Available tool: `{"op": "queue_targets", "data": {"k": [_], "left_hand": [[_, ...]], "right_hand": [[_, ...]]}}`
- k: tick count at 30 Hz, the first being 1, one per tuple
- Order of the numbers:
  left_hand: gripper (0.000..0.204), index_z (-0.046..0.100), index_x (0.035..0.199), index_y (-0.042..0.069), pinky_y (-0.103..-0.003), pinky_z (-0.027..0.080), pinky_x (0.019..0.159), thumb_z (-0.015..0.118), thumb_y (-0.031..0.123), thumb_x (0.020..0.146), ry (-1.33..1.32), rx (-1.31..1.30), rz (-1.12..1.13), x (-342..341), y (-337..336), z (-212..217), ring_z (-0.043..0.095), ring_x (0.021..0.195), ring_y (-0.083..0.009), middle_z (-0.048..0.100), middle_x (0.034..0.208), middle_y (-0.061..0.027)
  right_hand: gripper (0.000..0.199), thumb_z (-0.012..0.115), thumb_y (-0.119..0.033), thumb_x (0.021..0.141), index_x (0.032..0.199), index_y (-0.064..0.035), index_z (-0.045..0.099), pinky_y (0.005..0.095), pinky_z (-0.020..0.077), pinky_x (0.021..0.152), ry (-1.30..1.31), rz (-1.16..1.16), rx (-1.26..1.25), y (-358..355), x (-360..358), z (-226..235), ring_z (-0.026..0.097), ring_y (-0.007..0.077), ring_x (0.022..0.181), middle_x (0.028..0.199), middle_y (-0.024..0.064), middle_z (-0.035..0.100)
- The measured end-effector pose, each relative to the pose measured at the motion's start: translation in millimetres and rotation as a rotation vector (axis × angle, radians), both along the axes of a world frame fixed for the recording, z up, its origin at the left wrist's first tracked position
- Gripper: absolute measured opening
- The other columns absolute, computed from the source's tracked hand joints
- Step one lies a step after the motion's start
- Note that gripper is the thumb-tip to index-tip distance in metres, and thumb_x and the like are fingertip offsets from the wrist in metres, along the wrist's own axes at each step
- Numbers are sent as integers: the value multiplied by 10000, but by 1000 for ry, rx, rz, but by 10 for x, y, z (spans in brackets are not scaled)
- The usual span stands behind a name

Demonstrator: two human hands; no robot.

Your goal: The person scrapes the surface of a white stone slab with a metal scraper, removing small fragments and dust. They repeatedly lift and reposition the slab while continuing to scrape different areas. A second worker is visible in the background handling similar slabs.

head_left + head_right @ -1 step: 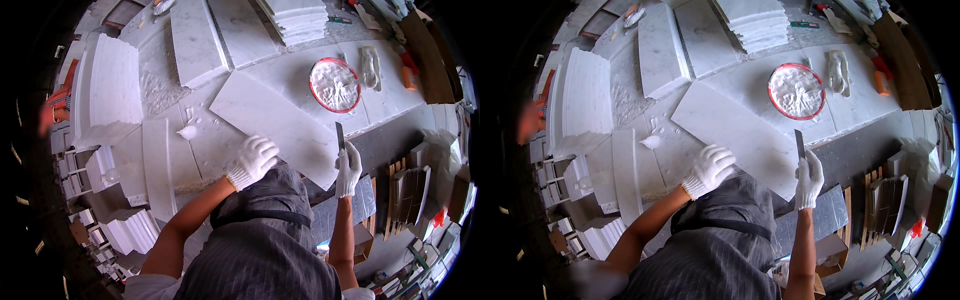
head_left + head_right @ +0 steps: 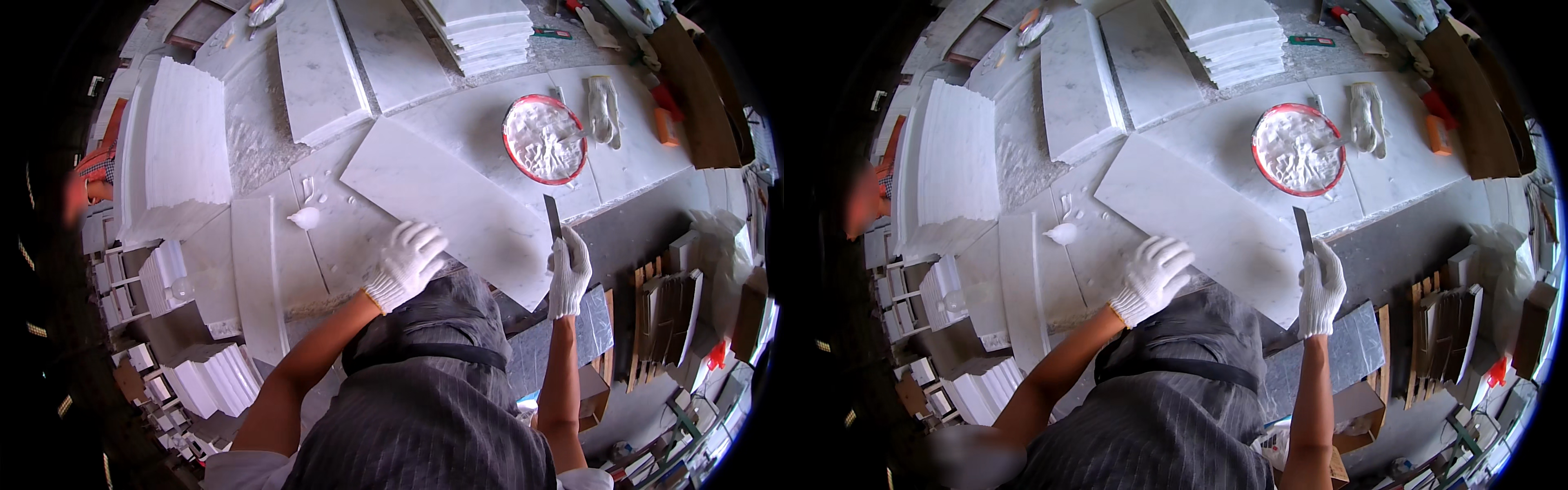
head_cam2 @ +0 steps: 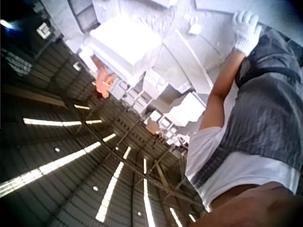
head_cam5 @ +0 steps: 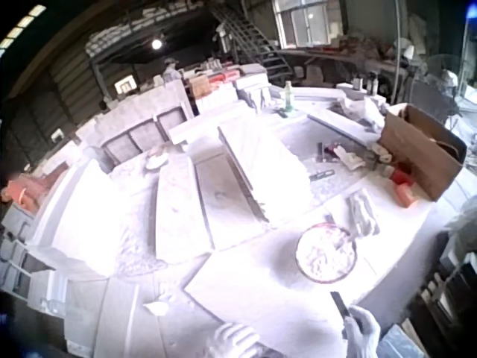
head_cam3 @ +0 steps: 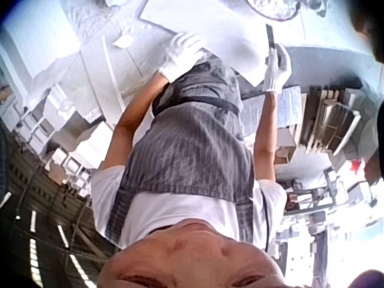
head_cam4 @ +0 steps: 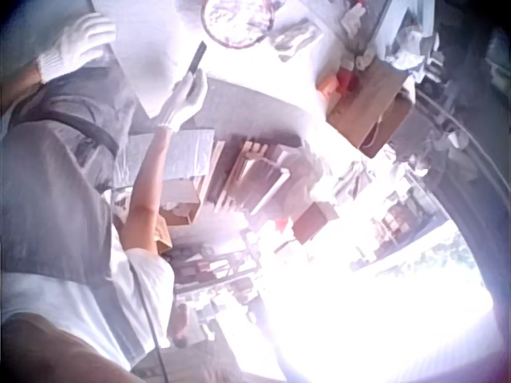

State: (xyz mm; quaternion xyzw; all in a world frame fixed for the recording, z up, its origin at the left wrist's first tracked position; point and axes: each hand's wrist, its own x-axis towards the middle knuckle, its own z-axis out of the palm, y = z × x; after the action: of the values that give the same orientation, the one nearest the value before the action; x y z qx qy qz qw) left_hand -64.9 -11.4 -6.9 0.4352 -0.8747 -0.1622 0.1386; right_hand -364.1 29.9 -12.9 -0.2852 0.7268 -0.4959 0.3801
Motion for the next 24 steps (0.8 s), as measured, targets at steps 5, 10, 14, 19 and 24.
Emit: {"op": "queue_targets", "data": {"k": [5,10,14,19,24], "left_hand": [[478,613,1275,100,-498,356,1130,701,305,853,-183,97,62,52,192,3,418,1383,-318,499,1450,-91],[518,584,1314,99,-507,349,1135,698,308,854,-177,121,105,4,227,-56,384,1412,-332,468,1475,-102],[522,576,1321,101,-506,353,1131,696,305,855,-177,115,99,12,233,-91,376,1415,-337,455,1481,-100],[498,573,1360,125,-500,339,1147,624,356,922,-232,142,110,3,238,-61,363,1428,-304,448,1504,-86],[487,577,1356,130,-498,334,1154,619,358,928,-224,141,126,-5,252,-87,358,1432,-298,451,1501,-82]], "right_hand": [[219,640,-76,964,1163,-3,696,240,466,608,294,109,-65,-457,-149,44,549,61,672,853,15,648],[209,649,-107,946,1129,-23,704,320,524,749,600,255,-112,-782,-212,68,676,186,791,918,133,723],[203,649,-140,930,1098,-47,715,370,530,778,619,291,-67,-915,-182,14,703,319,860,949,190,717],[204,648,-159,924,1082,-52,722,378,530,763,545,315,-30,-1002,-168,-13,708,326,838,926,196,716],[219,642,-156,922,1089,-38,720,364,525,744,386,310,36,-1032,-213,-107,702,267,778,879,183,717]]}}
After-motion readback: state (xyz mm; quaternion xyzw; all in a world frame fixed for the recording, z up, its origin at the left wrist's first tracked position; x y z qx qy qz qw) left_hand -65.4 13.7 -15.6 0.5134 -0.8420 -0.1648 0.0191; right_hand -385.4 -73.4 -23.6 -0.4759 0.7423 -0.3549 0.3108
